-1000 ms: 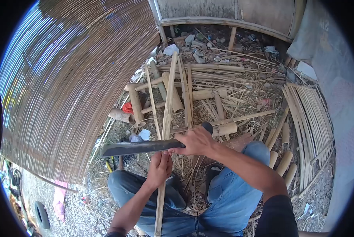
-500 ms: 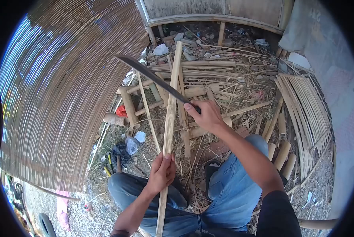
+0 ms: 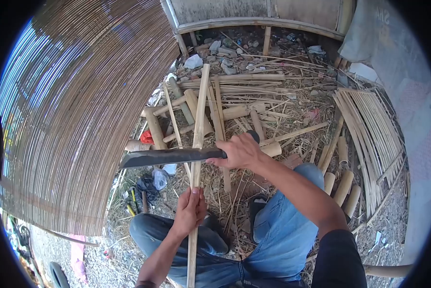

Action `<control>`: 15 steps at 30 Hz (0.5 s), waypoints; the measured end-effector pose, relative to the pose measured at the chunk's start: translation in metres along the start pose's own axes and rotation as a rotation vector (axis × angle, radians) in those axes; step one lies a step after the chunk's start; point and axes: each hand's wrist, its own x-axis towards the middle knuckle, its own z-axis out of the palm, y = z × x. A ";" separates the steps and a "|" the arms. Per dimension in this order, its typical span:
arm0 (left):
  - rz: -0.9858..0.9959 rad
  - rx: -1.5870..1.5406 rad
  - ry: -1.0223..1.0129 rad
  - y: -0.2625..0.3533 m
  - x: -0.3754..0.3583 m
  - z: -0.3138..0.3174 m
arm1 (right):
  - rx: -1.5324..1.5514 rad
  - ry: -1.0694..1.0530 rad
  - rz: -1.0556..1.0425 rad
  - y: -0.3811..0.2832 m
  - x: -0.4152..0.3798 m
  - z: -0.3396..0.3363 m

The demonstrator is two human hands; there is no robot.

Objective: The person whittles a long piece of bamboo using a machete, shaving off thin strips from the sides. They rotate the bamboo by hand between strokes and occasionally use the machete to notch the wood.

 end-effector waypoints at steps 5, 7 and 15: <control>0.007 -0.040 0.021 0.002 -0.004 -0.001 | -0.021 0.003 -0.018 0.013 0.007 0.004; -0.014 -0.049 0.031 0.001 -0.004 0.001 | -0.077 0.004 -0.035 0.017 0.009 0.002; 0.016 -0.094 0.105 -0.001 -0.021 -0.021 | 0.117 0.586 0.568 0.118 0.009 -0.047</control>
